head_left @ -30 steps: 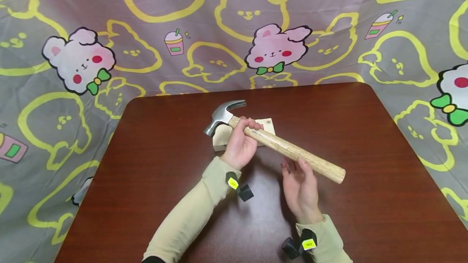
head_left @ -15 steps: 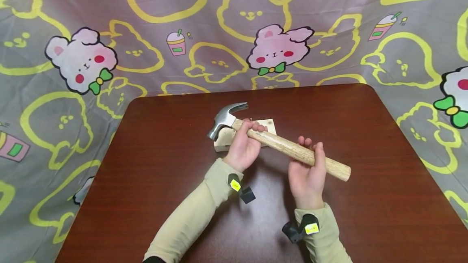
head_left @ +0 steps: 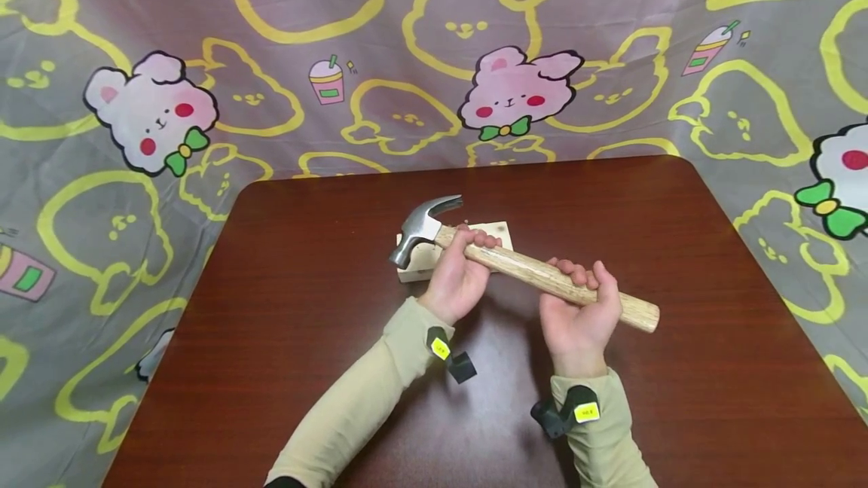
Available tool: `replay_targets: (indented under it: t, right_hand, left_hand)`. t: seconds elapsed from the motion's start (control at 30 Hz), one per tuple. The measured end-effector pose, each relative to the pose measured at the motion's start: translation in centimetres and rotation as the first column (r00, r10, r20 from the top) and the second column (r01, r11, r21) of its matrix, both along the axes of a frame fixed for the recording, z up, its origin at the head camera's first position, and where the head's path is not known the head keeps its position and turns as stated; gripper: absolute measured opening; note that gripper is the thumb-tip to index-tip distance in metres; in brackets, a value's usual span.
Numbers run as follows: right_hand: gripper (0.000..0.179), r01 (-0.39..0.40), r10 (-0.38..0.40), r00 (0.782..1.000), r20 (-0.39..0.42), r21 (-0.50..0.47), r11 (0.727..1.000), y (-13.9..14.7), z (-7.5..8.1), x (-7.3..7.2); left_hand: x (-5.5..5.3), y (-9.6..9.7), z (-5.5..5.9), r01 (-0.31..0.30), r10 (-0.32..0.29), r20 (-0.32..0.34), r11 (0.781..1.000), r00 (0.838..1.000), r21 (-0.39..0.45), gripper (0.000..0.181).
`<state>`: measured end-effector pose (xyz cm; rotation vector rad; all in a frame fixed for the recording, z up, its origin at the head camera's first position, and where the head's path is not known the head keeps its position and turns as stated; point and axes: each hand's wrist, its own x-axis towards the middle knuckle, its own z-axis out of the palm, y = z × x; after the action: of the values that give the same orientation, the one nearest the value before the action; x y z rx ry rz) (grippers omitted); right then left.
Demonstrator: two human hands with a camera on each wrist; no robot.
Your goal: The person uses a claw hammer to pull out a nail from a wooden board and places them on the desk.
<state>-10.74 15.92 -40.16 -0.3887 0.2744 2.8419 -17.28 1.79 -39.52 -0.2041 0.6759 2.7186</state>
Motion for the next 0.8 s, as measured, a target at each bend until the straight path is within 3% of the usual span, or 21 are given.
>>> replay_targets:
  t: [0.2, 0.37, 0.6, 0.8]
  right_hand:
    - [0.037, 0.031, -0.03, 0.998, -0.049, 0.03, 0.999, 0.6, 0.5, -0.2]
    - [0.037, 0.02, -0.013, 0.987, -0.159, 0.038, 0.999, 1.1, 0.8, -0.1]
    - [0.038, 0.069, -0.018, 0.947, -0.321, 0.149, 0.986, 1.6, 2.4, 0.2]
    - [0.038, 0.158, -0.017, 0.893, -0.45, 0.278, 0.947, 2.4, 4.4, 0.9]
  left_hand:
    - [0.5, 0.5, 0.1, 0.04, -0.041, -0.02, 0.999, 0.999, -0.017, 0.017]
    - [0.8, 0.6, 0.5, 0.081, -0.082, -0.017, 0.996, 0.996, -0.046, 0.02]
    - [1.6, 0.3, 1.0, 0.157, -0.157, 0.049, 0.987, 0.986, -0.01, 0.016]
    - [3.0, 0.4, 0.6, 0.282, -0.279, 0.07, 0.959, 0.958, -0.028, 0.014]
